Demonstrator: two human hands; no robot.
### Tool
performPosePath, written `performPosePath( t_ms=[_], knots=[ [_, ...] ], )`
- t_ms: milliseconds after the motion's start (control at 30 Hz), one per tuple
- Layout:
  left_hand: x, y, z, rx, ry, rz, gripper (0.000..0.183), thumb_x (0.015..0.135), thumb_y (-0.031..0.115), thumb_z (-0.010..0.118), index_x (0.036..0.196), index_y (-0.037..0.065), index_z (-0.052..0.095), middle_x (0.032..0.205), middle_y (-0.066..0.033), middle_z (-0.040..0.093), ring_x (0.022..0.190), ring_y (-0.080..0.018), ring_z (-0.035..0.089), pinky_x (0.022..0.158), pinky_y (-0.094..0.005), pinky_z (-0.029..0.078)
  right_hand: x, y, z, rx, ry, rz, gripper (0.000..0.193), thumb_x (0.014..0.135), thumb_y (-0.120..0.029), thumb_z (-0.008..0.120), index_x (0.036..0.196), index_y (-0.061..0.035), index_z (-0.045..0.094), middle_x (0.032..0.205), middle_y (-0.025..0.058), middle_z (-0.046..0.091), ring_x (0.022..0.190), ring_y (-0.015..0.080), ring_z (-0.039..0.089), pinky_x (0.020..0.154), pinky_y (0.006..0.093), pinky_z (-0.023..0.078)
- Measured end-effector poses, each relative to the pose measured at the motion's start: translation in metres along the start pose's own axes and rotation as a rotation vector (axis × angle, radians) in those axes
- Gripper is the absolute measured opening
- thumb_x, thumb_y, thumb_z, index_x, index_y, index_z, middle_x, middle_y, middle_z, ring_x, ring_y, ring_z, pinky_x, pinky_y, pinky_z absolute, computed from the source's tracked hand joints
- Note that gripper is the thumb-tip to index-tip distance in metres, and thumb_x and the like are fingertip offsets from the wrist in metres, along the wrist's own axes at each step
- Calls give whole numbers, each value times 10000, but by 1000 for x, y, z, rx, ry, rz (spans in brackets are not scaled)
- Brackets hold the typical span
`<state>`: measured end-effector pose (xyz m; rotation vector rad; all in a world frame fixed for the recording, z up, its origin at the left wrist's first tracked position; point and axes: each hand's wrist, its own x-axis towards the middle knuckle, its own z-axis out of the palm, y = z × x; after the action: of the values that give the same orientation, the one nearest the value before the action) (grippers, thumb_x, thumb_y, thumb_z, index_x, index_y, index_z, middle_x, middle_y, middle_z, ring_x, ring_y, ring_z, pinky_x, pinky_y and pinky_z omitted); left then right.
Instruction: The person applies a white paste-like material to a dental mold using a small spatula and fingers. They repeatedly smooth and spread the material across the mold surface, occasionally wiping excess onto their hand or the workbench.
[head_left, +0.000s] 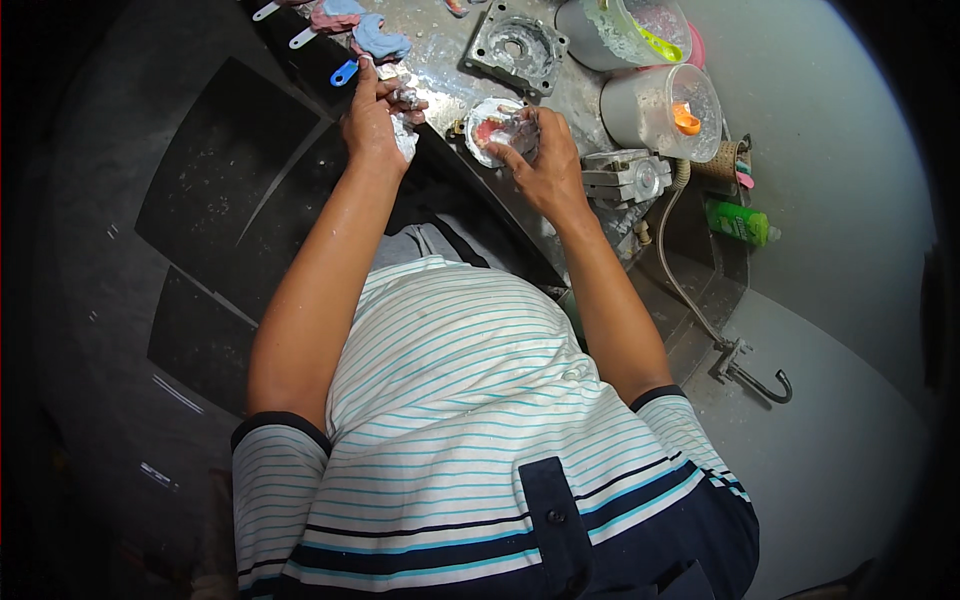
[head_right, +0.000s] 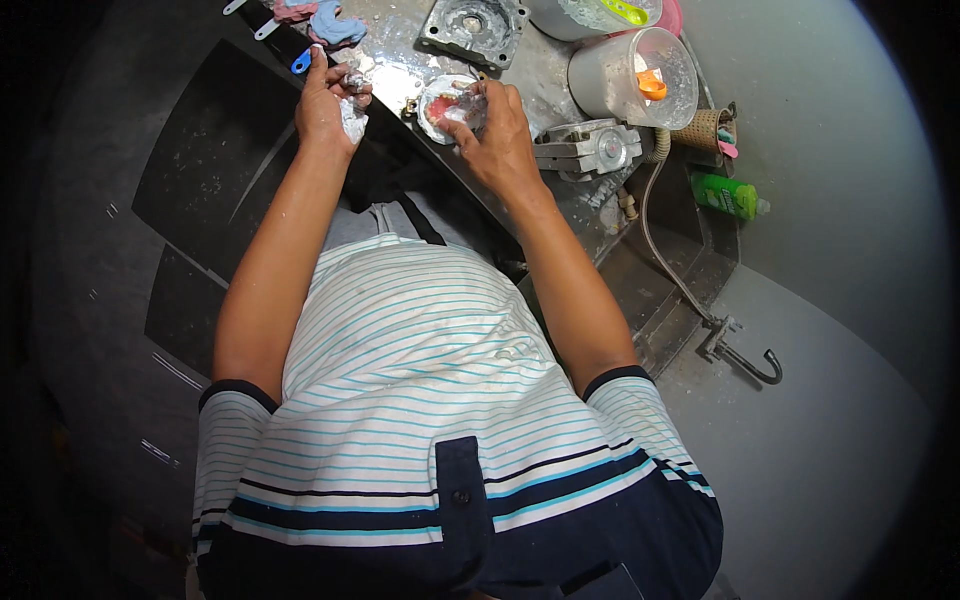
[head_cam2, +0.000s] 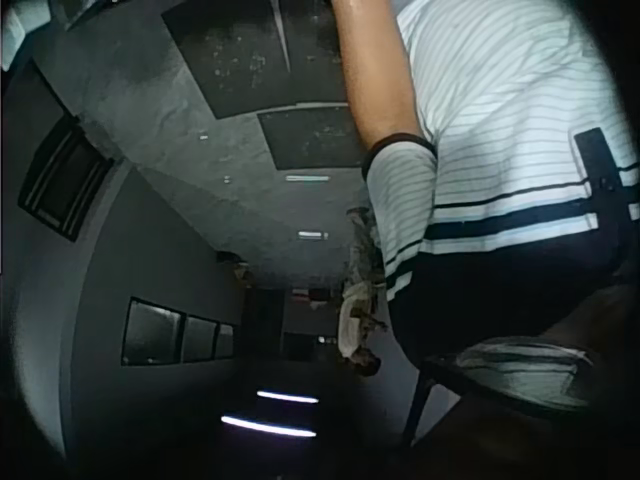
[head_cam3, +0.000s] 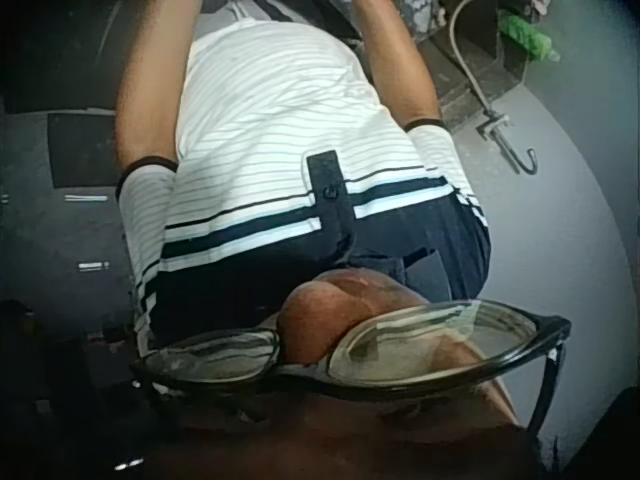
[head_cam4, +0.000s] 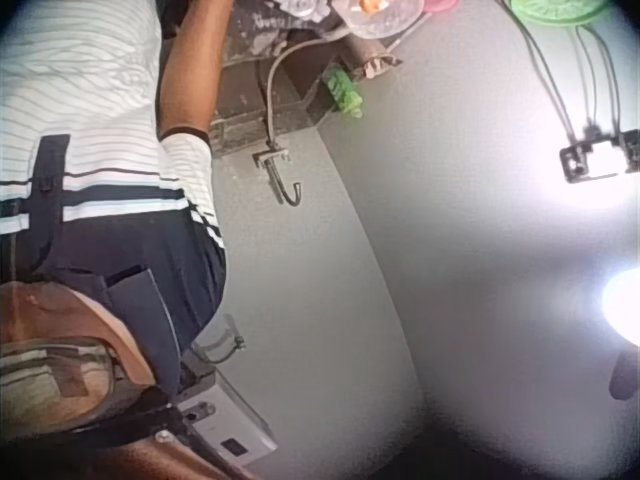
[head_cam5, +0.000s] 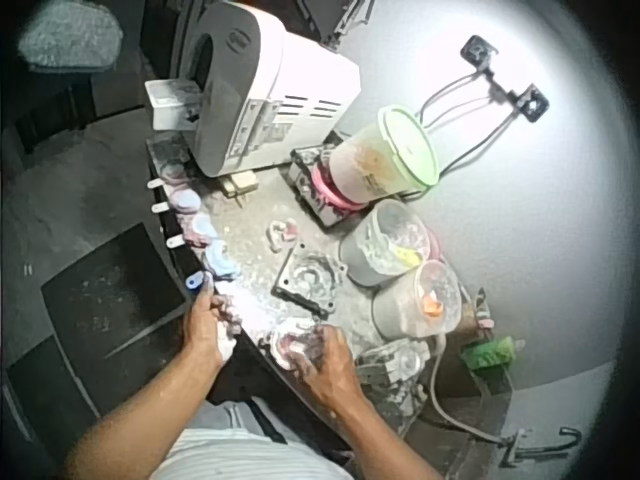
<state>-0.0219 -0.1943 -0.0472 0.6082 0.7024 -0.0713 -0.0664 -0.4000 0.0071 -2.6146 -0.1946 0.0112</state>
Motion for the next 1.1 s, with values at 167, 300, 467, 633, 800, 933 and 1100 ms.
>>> performPosePath(
  t_ms=[167, 300, 467, 633, 800, 933, 1100],
  knots=[
    [0, -1, 0, 12, 6, -6, 556, 950, 548, 597, 920, -5, 554, 719, -100, 574, 615, -228, 622, 512, -299, 462, -1, -8, -5, 32, -9, -12, 603, 766, -241, 844, 1209, 0, 512, 1119, 210, 546, 1050, 375, 576, 907, 434, 479],
    [5, -4, -3, 13, -10, -15, 563, 957, 545, 588, 929, -17, 563, 733, -119, 593, 621, -233, 625, 512, -302, 462, -1, -5, -10, 23, -77, 12, 623, 755, -238, 847, 1222, -3, 508, 1120, 214, 543, 1051, 377, 575, 917, 430, 479],
    [8, -7, -6, 3, -31, -21, 559, 966, 536, 579, 940, -23, 561, 734, -124, 596, 616, -234, 621, 509, -308, 460, 4, -5, -8, 23, -76, 17, 638, 767, -266, 815, 1254, 2, 500, 1142, 217, 530, 1072, 389, 570, 945, 428, 476],
    [5, -6, -3, 21, 3, -25, 545, 977, 522, 567, 953, -22, 547, 751, -129, 600, 619, -231, 618, 515, -311, 467, 3, -15, -8, -13, -90, 38, 580, 794, -256, 779, 1249, 2, 528, 1109, 218, 548, 1033, 381, 586, 897, 420, 491],
    [9, -5, -6, 12, -11, -12, 541, 974, 521, 573, 945, -18, 545, 766, -132, 601, 625, -234, 623, 520, -313, 473, 5, -19, -35, 122, 20, -27, 262, 832, -137, 699, 1071, -35, 671, 973, 160, 629, 866, 338, 644, 814, 405, 514],
    [9, -8, -7, 26, 12, -28, 537, 970, 518, 582, 948, -18, 546, 767, -129, 598, 630, -241, 631, 515, -310, 473, -5, -17, -35, 65, -284, -229, 286, 828, -116, 680, 1107, -56, 675, 957, 153, 611, 878, 354, 632, 802, 432, 515],
    [12, -10, -7, 17, -11, -44, 534, 965, 511, 594, 962, -21, 547, 779, -136, 610, 634, -248, 637, 507, -309, 473, -12, -16, -28, -45, -347, -217, 307, 828, -148, 670, 1124, -69, 679, 942, 151, 606, 885, 353, 637, 796, 442, 521]
  ],
)
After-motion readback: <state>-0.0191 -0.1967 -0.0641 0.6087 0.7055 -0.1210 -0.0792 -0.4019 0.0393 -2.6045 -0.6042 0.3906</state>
